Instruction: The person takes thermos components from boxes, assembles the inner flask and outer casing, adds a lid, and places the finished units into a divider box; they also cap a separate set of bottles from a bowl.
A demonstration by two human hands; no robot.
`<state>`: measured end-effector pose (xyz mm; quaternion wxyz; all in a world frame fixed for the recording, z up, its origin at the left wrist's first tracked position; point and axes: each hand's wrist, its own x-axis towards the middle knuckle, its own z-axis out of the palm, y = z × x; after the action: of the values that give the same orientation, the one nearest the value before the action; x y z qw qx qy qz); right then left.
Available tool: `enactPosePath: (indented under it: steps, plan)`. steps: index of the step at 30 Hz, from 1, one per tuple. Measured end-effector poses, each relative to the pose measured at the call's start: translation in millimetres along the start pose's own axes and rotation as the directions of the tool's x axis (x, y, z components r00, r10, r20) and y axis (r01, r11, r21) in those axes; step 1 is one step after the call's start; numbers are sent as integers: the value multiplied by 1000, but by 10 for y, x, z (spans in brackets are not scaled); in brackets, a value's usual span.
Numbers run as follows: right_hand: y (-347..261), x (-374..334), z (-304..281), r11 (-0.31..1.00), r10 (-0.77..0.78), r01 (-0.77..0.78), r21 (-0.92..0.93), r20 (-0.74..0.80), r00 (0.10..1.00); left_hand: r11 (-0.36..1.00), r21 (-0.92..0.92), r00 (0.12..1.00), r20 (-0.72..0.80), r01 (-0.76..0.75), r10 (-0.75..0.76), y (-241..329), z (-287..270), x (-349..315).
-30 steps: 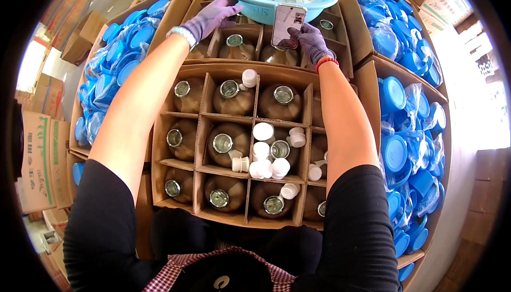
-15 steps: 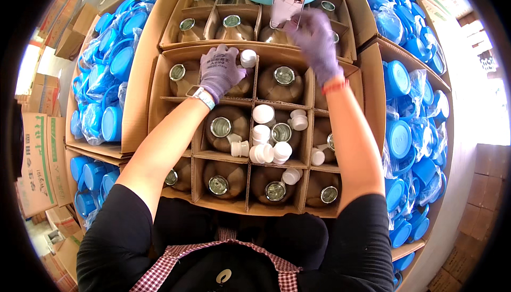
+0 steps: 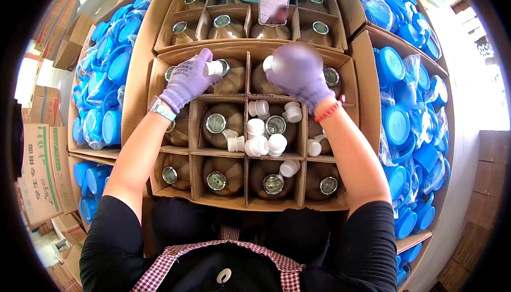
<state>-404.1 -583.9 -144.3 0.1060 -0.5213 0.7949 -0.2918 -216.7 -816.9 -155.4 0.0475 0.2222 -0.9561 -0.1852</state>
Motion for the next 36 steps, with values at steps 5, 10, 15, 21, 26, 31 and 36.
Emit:
enactPosePath:
  steps: [5, 10, 15, 21, 26, 31, 36]
  plan:
    - [5, 230, 319, 804, 112, -27, -594, 108, 988, 935, 338, 969, 245, -107, 22, 107, -16, 211]
    - [-133, 379, 414, 860, 296, -156, -485, 227, 928, 919, 341, 951, 294, -200, 98, 82, 42, 375]
    - [262, 133, 518, 926, -34, -2, -377, -89, 995, 938, 322, 953, 303, -131, 30, 245, 148, 304]
    - [-741, -579, 272, 929, 248, -81, -361, 445, 861, 934, 347, 940, 338, -80, -45, 288, 178, 335]
    - [-863, -789, 409, 898, 106, 46, -437, 317, 942, 954, 220, 973, -64, -204, 223, 152, 277, 73]
    - [45, -828, -66, 891, 243, -136, 433, -204, 948, 919, -255, 943, 62, -302, 327, 923, 238, -1148]
    - [610, -457, -418, 681, 502, -479, -554, -123, 856, 928, 46, 926, 100, -369, 363, 1151, 560, -1548]
